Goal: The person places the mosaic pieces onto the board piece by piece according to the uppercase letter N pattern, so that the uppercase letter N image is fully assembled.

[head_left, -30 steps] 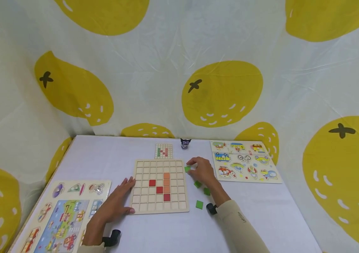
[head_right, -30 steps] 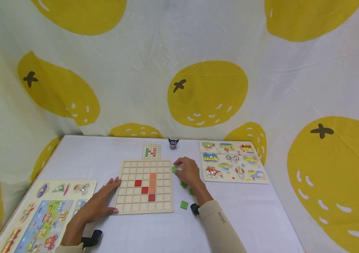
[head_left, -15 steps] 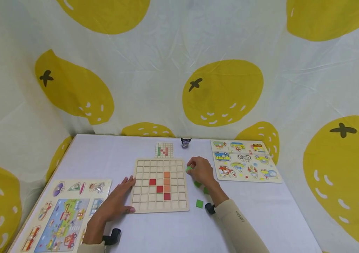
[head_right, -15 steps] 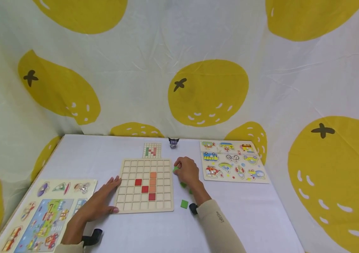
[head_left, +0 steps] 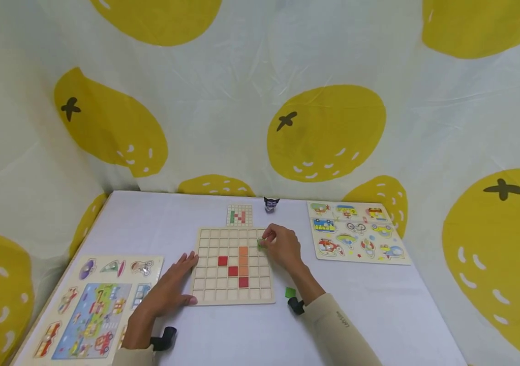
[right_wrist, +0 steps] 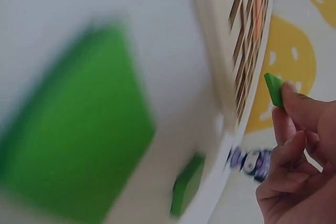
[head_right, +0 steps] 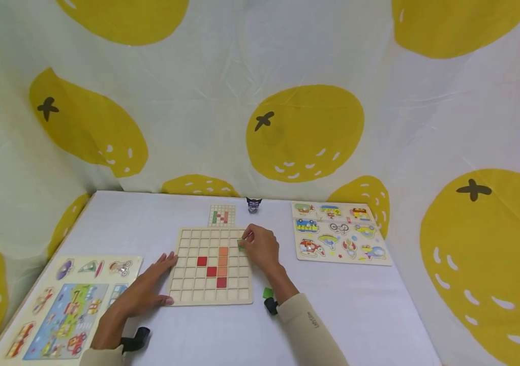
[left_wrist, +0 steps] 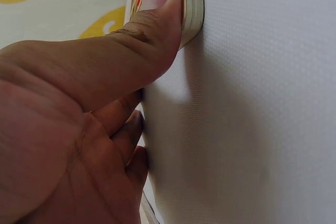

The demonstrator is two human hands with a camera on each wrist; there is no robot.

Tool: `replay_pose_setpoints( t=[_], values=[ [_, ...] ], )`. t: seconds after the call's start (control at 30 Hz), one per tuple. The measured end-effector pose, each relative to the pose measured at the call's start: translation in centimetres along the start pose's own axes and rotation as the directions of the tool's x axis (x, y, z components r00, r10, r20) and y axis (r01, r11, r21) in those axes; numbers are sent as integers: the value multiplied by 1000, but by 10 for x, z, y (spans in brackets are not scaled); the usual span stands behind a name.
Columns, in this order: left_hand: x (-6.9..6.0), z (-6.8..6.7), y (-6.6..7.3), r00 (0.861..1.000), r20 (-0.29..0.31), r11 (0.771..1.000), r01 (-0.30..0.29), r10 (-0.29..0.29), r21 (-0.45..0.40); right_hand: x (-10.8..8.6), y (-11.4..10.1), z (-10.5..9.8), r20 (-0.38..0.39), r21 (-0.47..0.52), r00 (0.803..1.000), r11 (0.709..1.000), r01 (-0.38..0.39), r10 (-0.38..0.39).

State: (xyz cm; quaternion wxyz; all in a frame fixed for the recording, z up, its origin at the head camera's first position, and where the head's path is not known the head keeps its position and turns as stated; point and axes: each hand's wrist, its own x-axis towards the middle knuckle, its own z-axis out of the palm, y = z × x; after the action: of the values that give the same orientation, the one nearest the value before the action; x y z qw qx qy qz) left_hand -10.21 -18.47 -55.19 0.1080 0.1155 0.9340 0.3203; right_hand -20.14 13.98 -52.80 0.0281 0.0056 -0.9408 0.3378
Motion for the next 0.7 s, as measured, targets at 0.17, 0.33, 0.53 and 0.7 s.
replay_pose_setpoints(
  t=[0.17,0.33,0.53,0.7],
  values=[
    [1,1,2,1000,5,1000,6,-6,7,-6,-19,13,50,55,999,998,-15,12],
    [1,1,2,1000,2,1000,10,-10,17,-11,-32,29,110,115,994,993,-22,9],
    [-1,1,1,1000,0,1000,16,-16,23,-17,-46,48,176,166,984,986,11,-40],
    [0,2,0,1000,-3,1000,15,-15,7,-19,-54,62,215,122,975,992,34,-60]
  ],
)
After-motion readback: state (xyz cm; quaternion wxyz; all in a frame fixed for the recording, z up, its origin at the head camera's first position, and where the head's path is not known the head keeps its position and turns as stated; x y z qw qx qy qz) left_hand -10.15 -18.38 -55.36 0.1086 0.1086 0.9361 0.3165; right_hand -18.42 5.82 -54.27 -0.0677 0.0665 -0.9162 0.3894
